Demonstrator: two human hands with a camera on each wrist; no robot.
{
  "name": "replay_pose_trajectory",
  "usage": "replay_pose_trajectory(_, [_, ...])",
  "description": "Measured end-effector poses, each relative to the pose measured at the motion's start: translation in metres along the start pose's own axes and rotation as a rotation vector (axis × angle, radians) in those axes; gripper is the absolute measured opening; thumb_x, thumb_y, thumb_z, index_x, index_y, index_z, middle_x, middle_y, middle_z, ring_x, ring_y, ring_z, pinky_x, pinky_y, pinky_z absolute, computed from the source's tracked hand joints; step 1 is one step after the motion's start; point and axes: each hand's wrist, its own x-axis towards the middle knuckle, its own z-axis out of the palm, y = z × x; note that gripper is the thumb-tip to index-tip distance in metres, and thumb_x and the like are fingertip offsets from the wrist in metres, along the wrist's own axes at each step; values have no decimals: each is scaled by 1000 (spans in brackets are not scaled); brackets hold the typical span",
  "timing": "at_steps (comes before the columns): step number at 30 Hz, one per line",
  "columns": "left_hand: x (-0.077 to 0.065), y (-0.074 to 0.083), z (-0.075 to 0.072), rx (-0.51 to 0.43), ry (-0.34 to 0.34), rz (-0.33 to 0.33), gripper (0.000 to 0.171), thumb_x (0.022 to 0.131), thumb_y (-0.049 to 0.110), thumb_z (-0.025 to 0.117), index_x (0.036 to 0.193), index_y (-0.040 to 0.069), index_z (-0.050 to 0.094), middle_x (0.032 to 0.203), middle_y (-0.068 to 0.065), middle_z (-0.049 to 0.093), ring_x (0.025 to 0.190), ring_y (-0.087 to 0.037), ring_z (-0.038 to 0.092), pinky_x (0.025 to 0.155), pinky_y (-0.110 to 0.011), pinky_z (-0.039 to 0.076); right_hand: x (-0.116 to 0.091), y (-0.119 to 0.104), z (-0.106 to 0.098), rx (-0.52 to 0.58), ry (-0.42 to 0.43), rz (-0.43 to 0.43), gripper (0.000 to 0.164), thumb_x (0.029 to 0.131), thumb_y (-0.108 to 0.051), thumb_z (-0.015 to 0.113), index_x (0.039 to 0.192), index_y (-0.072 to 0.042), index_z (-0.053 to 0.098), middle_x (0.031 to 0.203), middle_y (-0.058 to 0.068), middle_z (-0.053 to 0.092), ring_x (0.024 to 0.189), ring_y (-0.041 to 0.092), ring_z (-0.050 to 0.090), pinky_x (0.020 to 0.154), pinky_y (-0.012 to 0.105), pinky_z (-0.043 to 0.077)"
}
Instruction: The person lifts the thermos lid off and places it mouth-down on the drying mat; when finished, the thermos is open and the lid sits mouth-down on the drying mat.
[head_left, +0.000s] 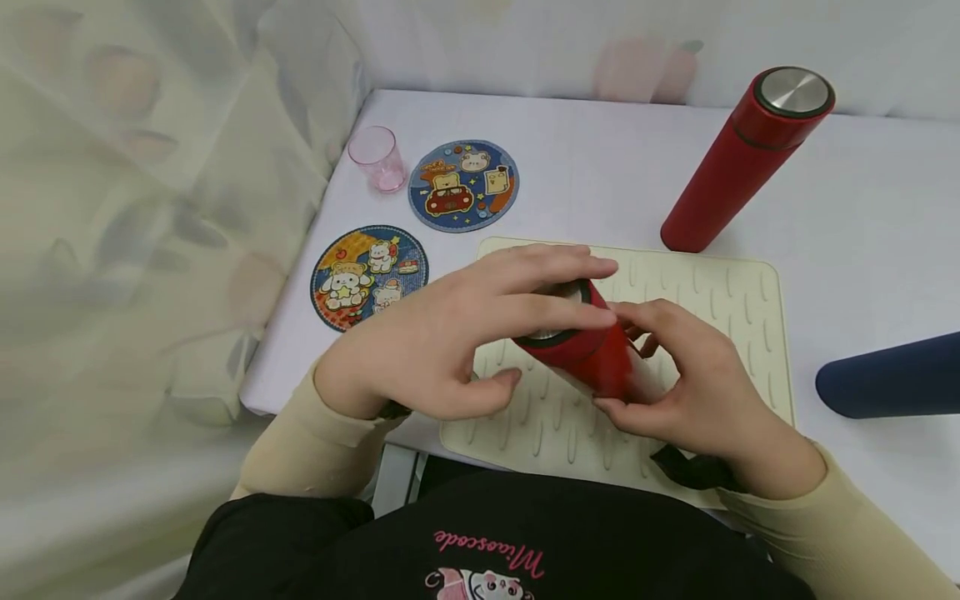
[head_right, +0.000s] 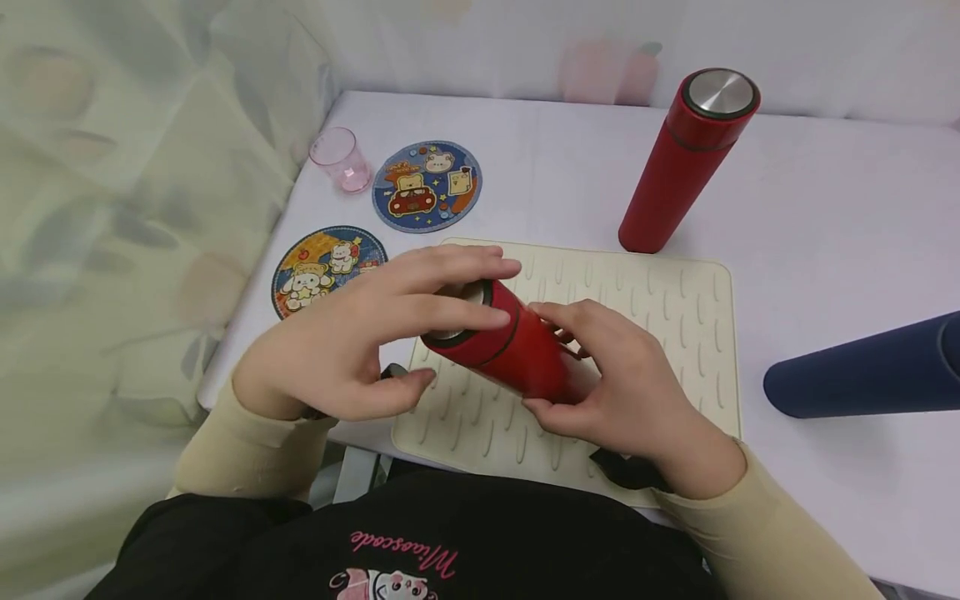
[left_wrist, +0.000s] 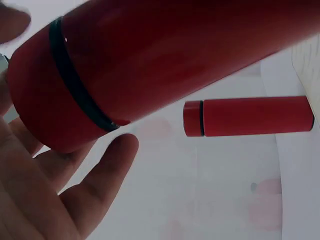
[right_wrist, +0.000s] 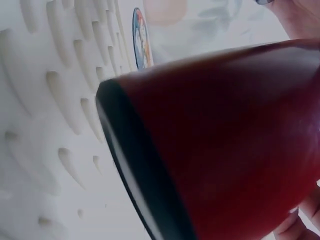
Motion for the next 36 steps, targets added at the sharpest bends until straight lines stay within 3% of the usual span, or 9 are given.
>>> replay_pose_trajectory(4, [-1,-2,-3,29,-1,-32,65,82,-3,57,145,4,69,159,-18,58,129,-19,61,107,-35,52,0,4,2,-13,5,-35,76,99,-64,69,140,0,68,115,10,77,91,17,64,77,21,53])
replay_pose_trajectory(7, [-1,-2,-6,42,-6,-79,61,85,-3,59,145,4,69,155,-15,61,105,-12,61,88,-30,53,0,6,4,-30,11,-50,76,99,-65,69,141,-1,68,116,10,78,89,19,64,76,21,54])
replay_pose_trajectory(13, [1,-1,-7,110,26,-154,55,89,12,75,144,5,69,142,-9,68,114,-12,63,90,-30,56,-1,7,4,-49,4,-42,76,99,-64,69,142,-3,68,119,10,78,90,20,66,75,23,56])
replay_pose_trajectory(18, [4,4,-5,212,32,-313,56,89,38,86,136,11,71,116,0,70,93,-5,62,76,-27,56,-3,6,2,-69,-33,-28,75,97,-62,72,145,-4,67,119,8,78,92,18,68,74,27,58])
replay_pose_trajectory(22, [4,5,0,323,42,-393,64,88,56,89,131,11,72,110,1,73,91,-7,65,75,-29,57,-3,6,1,-80,-41,-25,73,97,-60,75,145,-6,67,120,8,78,93,18,69,75,27,60])
replay_pose_trajectory(25, [3,1,2,347,70,-359,78,86,60,90,141,10,68,128,-3,74,113,-12,67,91,-33,59,-3,8,1,-79,-20,-25,73,97,-60,75,145,-5,68,119,8,78,92,19,68,74,28,60])
replay_pose_trajectory(30, [-2,-3,0,124,67,-127,72,92,23,78,157,2,56,167,-16,51,160,-27,42,130,-45,38,-3,10,0,-81,-12,-7,75,97,-62,75,144,-5,67,117,9,77,90,18,67,75,25,57])
replay_pose_trajectory(32, [-2,-3,-1,64,44,-53,68,87,6,66,155,0,58,169,-20,49,164,-31,36,134,-48,32,-3,10,0,-81,-9,-4,75,97,-63,73,144,-4,67,116,9,77,90,18,66,75,25,57])
replay_pose_trajectory(36, [-2,-4,-1,73,22,-28,68,80,-8,54,146,3,68,162,-19,56,160,-33,43,133,-47,32,-2,9,0,-82,-2,-9,74,97,-61,74,145,-5,67,116,8,77,90,18,66,75,24,57])
